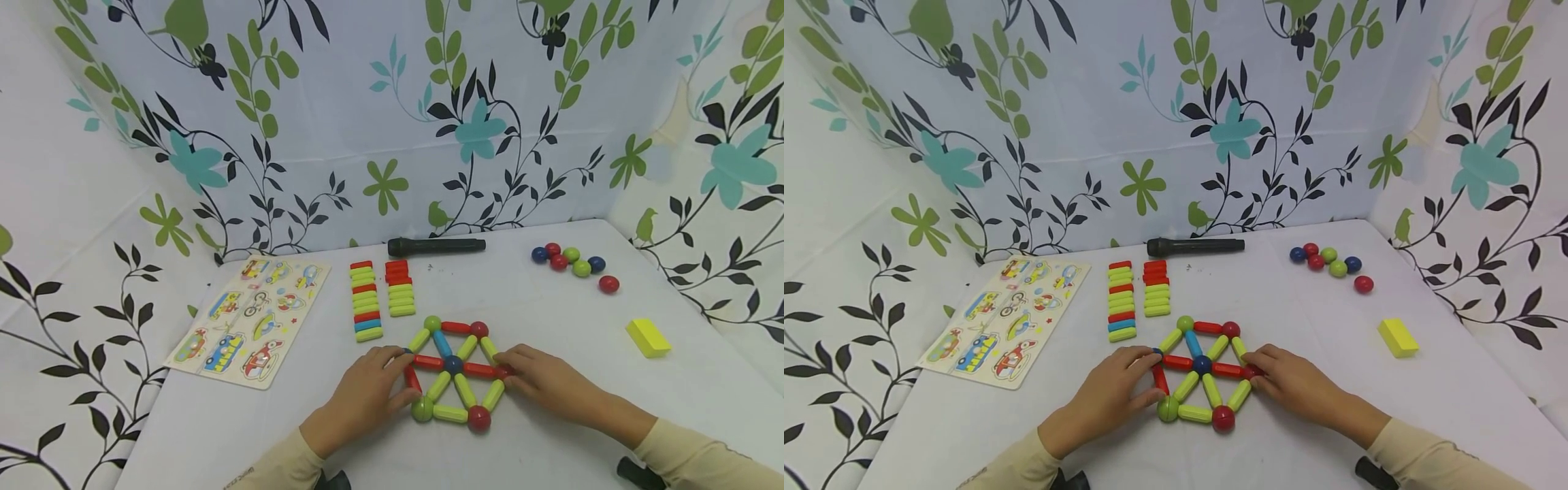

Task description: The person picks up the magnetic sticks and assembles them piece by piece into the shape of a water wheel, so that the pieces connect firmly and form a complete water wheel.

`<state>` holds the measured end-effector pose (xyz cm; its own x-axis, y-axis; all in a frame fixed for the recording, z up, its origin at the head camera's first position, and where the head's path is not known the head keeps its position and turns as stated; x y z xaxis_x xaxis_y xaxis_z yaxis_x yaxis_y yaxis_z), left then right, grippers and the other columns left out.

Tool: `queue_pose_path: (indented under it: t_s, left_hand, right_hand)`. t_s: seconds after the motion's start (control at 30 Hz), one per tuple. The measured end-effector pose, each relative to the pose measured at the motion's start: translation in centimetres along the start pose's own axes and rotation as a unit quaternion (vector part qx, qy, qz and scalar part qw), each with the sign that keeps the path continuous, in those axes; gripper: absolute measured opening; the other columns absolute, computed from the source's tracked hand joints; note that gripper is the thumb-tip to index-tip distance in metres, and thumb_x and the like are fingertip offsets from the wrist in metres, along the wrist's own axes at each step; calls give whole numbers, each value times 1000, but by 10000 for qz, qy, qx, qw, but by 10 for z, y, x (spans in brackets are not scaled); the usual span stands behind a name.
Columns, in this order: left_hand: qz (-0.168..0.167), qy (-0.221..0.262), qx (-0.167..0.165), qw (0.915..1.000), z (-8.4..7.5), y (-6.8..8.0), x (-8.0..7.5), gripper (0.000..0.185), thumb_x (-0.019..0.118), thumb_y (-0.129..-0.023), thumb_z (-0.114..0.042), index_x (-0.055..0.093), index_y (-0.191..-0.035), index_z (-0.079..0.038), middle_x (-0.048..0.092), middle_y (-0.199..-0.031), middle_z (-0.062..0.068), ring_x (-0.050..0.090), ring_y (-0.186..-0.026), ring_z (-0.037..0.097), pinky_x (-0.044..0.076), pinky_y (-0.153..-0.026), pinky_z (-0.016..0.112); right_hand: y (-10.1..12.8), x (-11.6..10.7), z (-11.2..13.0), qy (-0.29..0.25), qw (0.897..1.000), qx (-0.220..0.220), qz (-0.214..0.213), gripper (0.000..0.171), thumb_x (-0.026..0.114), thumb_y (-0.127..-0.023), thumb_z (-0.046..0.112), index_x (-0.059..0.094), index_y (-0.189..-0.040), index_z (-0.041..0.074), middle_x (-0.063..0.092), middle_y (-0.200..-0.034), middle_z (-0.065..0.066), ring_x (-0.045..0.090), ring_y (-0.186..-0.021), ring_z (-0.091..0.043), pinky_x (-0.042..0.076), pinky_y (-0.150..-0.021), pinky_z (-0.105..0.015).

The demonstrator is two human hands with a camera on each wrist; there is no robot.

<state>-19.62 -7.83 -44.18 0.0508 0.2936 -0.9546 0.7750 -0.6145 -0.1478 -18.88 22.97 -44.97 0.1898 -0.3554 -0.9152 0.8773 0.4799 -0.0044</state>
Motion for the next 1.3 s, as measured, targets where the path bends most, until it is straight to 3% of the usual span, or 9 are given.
queue_pose_path:
  t_s: [0.17,0.87,1.1,1.3]
  left_hand:
    - [147,-79,-95,9998,1,-2,3,62,75,-90,-47,61,-140,-12,61,-138,6,58,-127,23,52,-102,43]
    - [186,-7,-37,9998,5,-2,1,61,75,-90,-48,61,-140,-15,62,-135,2,58,-122,18,55,-97,35]
    - [-303,-42,-308,9991,27,-5,-14,48,78,-90,-36,66,-132,-16,66,-119,0,59,-111,17,57,-90,34]
    - [-722,-267,-796,9939,55,-10,-24,31,83,-86,-23,72,-115,-16,66,-100,-2,55,-92,14,55,-76,29]
  right_hand:
    - [-1,-1,0,-15,9999,-155,-7,41,70,-97,28,64,-136,16,66,-122,5,64,-109,-14,56,-94,-41]
    - [-4,-1,0,17,9995,113,304,49,72,-94,31,62,-138,13,70,-123,3,66,-112,-20,56,-94,-45]
    - [0,-14,-5,21,9984,565,85,45,73,-93,36,65,-135,21,69,-122,4,68,-102,-15,59,-87,-42]
    - [2,-30,-6,260,9978,491,-356,36,75,-92,28,70,-126,19,68,-121,2,68,-99,-14,60,-83,-38]
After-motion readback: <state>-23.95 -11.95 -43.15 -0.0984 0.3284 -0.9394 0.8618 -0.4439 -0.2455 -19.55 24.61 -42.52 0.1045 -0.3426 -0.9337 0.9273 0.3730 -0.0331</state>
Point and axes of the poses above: each hand's wrist, its own y-axis away from the middle knuckle, its own x-axis out of the palm, z = x × y, the point moved 3 cm from there along -y, towards the middle knuckle
